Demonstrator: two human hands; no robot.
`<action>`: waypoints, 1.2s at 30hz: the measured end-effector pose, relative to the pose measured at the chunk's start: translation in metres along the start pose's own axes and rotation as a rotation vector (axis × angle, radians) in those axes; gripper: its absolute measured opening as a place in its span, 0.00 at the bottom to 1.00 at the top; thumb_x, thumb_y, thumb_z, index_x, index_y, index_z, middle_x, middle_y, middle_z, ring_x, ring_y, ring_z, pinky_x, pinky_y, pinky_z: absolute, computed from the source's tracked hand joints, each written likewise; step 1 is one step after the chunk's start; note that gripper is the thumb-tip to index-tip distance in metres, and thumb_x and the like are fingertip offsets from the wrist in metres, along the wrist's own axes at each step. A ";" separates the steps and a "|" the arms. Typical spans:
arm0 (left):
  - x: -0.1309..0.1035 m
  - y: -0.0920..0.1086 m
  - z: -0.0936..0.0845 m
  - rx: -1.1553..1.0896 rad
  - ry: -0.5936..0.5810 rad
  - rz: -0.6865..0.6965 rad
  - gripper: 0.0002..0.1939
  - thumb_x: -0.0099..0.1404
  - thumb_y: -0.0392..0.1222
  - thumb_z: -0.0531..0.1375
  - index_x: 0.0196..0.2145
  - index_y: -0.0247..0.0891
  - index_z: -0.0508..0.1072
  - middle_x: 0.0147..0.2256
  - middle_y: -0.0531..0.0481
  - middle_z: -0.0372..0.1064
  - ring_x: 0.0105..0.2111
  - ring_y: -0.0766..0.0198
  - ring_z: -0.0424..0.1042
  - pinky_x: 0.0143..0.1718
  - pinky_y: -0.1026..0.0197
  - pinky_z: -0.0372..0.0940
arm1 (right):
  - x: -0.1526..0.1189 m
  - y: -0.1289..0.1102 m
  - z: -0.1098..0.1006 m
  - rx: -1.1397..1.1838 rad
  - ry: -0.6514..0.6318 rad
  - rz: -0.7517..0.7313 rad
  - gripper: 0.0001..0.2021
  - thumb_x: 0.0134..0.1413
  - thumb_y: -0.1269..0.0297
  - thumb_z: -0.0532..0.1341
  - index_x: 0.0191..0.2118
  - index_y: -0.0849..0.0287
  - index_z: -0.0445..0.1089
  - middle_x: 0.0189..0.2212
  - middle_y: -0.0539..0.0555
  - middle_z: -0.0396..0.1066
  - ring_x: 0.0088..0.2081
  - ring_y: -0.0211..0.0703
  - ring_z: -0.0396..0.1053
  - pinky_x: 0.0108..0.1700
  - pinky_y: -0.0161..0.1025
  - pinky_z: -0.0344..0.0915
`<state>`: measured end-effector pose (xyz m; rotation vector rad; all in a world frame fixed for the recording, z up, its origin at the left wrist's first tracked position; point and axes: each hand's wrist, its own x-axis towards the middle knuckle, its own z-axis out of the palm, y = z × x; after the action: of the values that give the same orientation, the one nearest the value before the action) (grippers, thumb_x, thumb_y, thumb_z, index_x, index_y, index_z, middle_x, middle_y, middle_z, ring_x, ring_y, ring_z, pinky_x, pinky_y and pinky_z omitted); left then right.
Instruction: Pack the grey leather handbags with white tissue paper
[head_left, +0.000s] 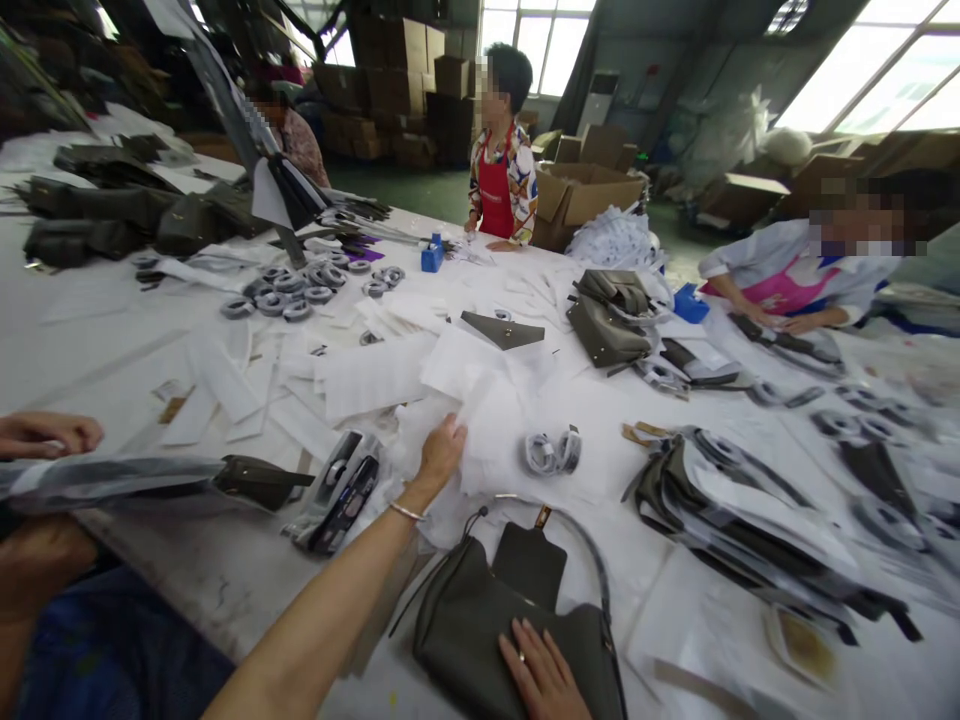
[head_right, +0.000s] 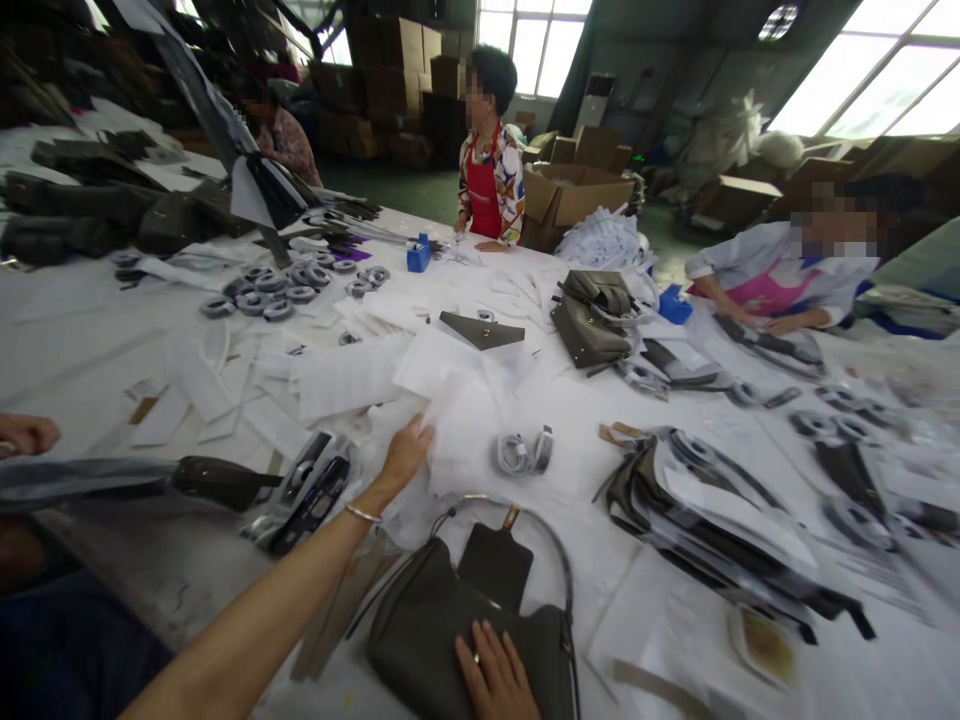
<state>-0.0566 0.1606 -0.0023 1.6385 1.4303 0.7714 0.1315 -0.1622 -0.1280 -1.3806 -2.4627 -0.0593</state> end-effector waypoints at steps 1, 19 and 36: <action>-0.006 0.000 -0.005 -0.067 -0.013 -0.011 0.20 0.70 0.44 0.52 0.54 0.30 0.70 0.45 0.37 0.74 0.48 0.51 0.73 0.50 0.52 0.66 | 0.004 -0.003 -0.008 0.126 -0.022 0.090 0.34 0.56 0.68 0.58 0.68 0.50 0.51 0.55 0.54 0.71 0.53 0.47 0.72 0.51 0.38 0.69; -0.185 -0.008 -0.021 -0.799 -0.894 -0.327 0.25 0.58 0.55 0.64 0.50 0.41 0.74 0.46 0.48 0.76 0.47 0.54 0.73 0.52 0.52 0.65 | 0.128 -0.020 -0.139 1.910 0.111 1.285 0.33 0.42 0.44 0.70 0.51 0.60 0.68 0.44 0.62 0.77 0.43 0.57 0.76 0.48 0.53 0.71; -0.186 -0.005 -0.002 -0.266 -0.548 -0.177 0.17 0.63 0.38 0.51 0.48 0.36 0.71 0.41 0.48 0.75 0.38 0.58 0.74 0.39 0.60 0.70 | 0.095 -0.019 -0.148 1.532 0.250 1.478 0.28 0.39 0.53 0.73 0.45 0.61 0.70 0.36 0.57 0.78 0.32 0.50 0.75 0.35 0.44 0.72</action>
<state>-0.0927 -0.0220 0.0055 1.3564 1.0134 0.3513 0.1069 -0.1213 0.0423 -1.5889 -0.2848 1.4075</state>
